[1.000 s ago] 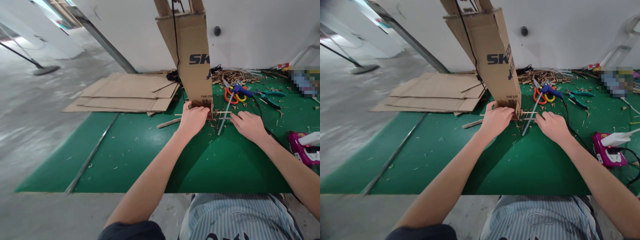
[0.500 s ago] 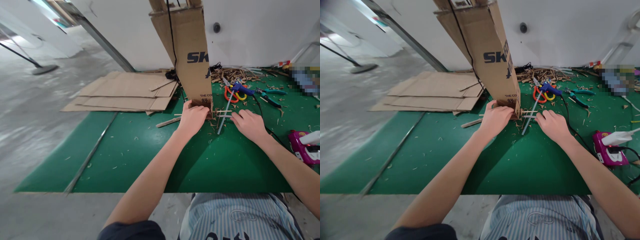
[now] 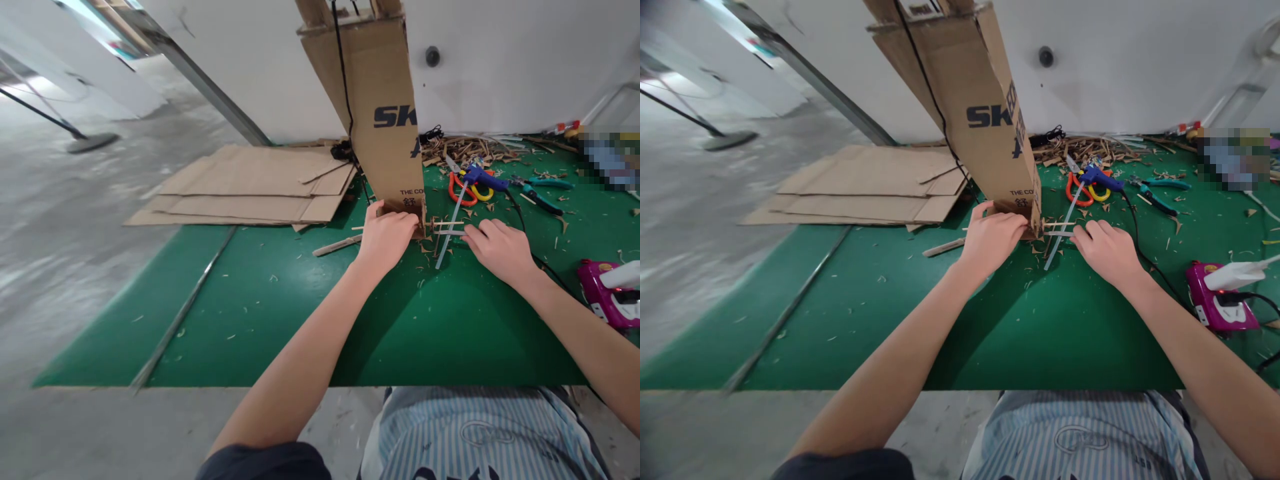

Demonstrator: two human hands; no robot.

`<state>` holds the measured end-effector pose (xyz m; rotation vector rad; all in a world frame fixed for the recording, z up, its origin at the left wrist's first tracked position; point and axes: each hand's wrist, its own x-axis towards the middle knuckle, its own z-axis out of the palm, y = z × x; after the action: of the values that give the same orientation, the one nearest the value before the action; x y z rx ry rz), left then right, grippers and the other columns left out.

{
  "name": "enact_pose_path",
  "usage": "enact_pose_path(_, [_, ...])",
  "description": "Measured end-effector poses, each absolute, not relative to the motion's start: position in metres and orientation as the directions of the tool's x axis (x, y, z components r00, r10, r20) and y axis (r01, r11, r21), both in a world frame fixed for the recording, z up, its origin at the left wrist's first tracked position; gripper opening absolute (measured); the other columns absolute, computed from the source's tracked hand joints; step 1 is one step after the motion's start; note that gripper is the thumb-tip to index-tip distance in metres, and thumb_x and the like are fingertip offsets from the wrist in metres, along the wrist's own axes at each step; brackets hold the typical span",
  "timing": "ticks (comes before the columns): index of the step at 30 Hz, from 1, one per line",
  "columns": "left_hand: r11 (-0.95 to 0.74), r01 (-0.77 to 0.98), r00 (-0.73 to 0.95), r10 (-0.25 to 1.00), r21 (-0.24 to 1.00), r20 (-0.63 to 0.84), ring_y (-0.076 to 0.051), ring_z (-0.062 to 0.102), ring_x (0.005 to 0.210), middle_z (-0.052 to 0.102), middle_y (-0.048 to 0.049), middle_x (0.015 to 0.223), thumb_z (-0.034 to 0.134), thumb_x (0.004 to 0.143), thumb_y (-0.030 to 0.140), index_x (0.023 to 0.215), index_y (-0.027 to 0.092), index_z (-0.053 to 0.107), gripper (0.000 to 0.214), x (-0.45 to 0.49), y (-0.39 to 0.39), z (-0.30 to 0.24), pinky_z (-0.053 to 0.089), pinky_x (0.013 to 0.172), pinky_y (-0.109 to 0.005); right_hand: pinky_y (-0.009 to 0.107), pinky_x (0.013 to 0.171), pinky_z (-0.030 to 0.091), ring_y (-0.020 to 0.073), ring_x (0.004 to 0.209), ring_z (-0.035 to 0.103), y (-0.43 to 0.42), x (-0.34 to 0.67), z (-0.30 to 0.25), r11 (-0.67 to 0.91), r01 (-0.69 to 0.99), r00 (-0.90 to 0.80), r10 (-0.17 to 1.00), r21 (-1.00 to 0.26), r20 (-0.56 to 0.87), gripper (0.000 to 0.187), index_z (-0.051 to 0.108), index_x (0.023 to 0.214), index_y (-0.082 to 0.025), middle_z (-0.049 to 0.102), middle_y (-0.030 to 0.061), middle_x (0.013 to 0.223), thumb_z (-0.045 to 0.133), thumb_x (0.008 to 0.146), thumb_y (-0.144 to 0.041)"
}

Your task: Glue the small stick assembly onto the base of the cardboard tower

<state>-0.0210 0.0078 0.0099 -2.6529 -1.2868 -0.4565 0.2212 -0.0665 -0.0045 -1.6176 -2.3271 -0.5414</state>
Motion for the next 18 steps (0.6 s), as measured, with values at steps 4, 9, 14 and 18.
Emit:
enact_pose_path(4, [-0.614,0.789,0.580,0.733,-0.019,0.356,-0.020,0.067,0.079,0.075,-0.0014,0.082,0.040,0.097,0.018,0.084,0.025,0.067,0.030,-0.0209,0.0083,0.0087,0.031,0.111,-0.049,0.033,0.059,0.025,0.0184,0.075,0.054,-0.0670,0.2212,-0.0037,0.310,0.942,-0.337,0.847,0.133,0.412,0.044,0.073,0.100,-0.018,0.065,0.0091,0.082,0.032,0.106,-0.034])
enact_pose_path(9, [-0.597,0.802,0.558,0.752,0.002,0.349,-0.021,0.068,0.080,0.074,-0.0016,0.081,0.042,0.097,0.017,0.084,0.024,0.067,0.029,-0.0189,0.0073,0.0088,0.030,0.111,-0.050,0.034,0.059,0.025,0.0186,0.075,0.054,-0.0672,0.2214,-0.0037,0.309,0.945,-0.325,0.852,0.106,0.411,0.044,0.073,0.100,-0.018,0.065,0.0091,0.082,0.033,0.106,-0.035])
enact_pose_path(14, [-0.572,0.819,0.553,0.770,-0.039,0.318,-0.022,0.068,0.083,0.074,-0.0030,0.082,0.040,0.098,0.017,0.085,0.022,0.067,0.030,-0.0172,0.0063,0.0098,0.029,0.111,-0.050,0.033,0.059,0.027,0.0187,0.076,0.055,-0.0674,0.2218,-0.0035,0.305,0.944,-0.329,0.851,0.123,0.410,0.045,0.073,0.102,-0.018,0.066,0.0090,0.083,0.032,0.107,-0.036])
enact_pose_path(18, [-0.579,0.815,0.552,0.760,-0.028,0.342,-0.021,0.068,0.082,0.074,-0.0017,0.082,0.041,0.096,0.016,0.084,0.024,0.066,0.028,-0.0174,0.0068,0.0082,0.029,0.110,-0.050,0.033,0.059,0.026,0.0188,0.076,0.055,-0.0673,0.2217,-0.0035,0.305,0.946,-0.321,0.852,0.105,0.413,0.044,0.073,0.105,-0.018,0.066,0.0090,0.083,0.032,0.106,-0.035])
